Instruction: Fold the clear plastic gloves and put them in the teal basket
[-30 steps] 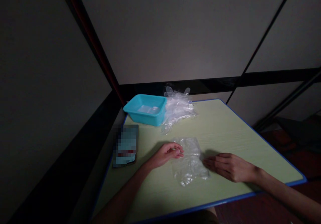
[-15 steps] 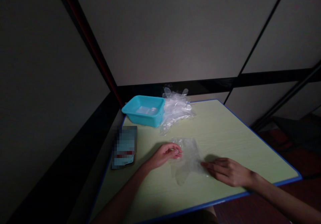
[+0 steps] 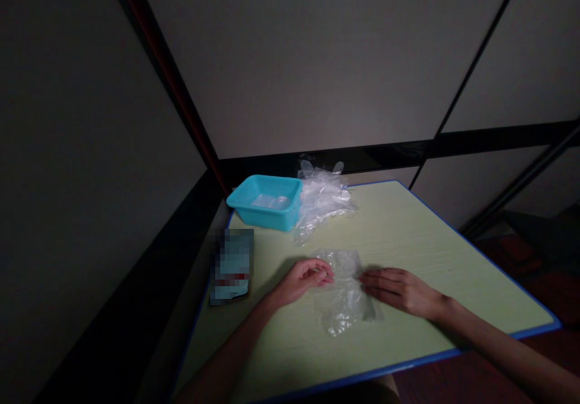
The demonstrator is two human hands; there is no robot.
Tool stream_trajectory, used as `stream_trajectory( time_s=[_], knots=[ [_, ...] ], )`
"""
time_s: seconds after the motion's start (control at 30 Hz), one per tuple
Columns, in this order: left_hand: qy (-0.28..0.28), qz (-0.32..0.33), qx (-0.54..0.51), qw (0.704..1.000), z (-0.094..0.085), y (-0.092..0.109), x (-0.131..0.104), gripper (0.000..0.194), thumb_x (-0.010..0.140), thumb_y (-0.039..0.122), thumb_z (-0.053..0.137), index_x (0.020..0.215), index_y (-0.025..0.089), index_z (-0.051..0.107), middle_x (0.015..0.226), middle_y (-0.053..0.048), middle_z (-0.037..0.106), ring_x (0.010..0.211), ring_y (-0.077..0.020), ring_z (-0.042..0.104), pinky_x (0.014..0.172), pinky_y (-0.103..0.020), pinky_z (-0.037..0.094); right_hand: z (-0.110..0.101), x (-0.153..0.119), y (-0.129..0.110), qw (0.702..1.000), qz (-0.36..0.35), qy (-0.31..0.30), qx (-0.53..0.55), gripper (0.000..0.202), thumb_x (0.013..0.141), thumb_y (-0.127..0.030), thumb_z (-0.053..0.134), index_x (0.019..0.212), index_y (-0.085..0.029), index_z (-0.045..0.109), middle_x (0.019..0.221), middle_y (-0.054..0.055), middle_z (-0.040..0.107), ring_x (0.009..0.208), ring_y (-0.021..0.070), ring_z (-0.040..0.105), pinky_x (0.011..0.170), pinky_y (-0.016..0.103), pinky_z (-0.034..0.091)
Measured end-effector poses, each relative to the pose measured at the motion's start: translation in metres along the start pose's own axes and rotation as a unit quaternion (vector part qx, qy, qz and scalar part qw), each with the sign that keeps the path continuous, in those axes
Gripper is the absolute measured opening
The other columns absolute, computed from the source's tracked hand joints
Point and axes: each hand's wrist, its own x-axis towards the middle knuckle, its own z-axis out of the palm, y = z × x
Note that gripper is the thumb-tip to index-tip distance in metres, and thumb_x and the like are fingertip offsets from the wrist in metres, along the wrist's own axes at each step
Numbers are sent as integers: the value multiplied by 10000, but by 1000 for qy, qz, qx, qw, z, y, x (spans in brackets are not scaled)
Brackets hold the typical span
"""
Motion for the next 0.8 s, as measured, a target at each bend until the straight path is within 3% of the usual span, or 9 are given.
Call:
stream_trajectory(
  time_s=[0.17, 0.3, 0.57, 0.7, 0.8],
  knots=[
    [63, 25, 39, 997, -10, 3, -1, 334, 746, 440, 549, 886, 137, 530, 770, -48, 621, 685, -156, 632, 504, -197, 407, 7, -3, 3, 999, 20, -4, 29, 314, 916, -148, 331, 1163, -126, 523, 1122, 111, 599, 1099, 186, 499, 873, 347, 470],
    [73, 10, 73, 995, -13, 2, -3, 298, 741, 389, 536, 902, 140, 517, 698, -25, 604, 618, -155, 634, 384, -154, 316, 7, -4, 5, 999, 21, -15, 32, 315, 916, -144, 328, 1169, -121, 515, 1128, 113, 595, 1095, 186, 502, 869, 347, 474],
    [94, -20, 114, 989, -8, 1, -5, 219, 726, 297, 496, 878, 142, 528, 676, -6, 586, 588, -150, 634, 323, -131, 260, 10, -5, 5, 997, 37, 4, 74, 323, 922, -187, 306, 1154, -124, 522, 1096, 108, 610, 1053, 179, 533, 875, 337, 462],
    [106, -23, 115, 987, -8, 2, -5, 181, 714, 251, 496, 860, 152, 538, 643, 17, 566, 565, -135, 624, 339, -130, 273, 4, 5, 4, 975, 146, 14, 169, 301, 914, -264, 324, 1034, -153, 577, 951, 90, 646, 882, 171, 596, 772, 312, 479],
    [115, -27, 114, 987, -9, 0, -3, 184, 705, 239, 504, 864, 154, 540, 653, 19, 560, 551, -130, 614, 320, -130, 246, -1, 17, 6, 928, 273, 20, 255, 278, 884, -306, 378, 781, -159, 590, 699, 29, 617, 626, 140, 573, 564, 246, 451]
  ],
)
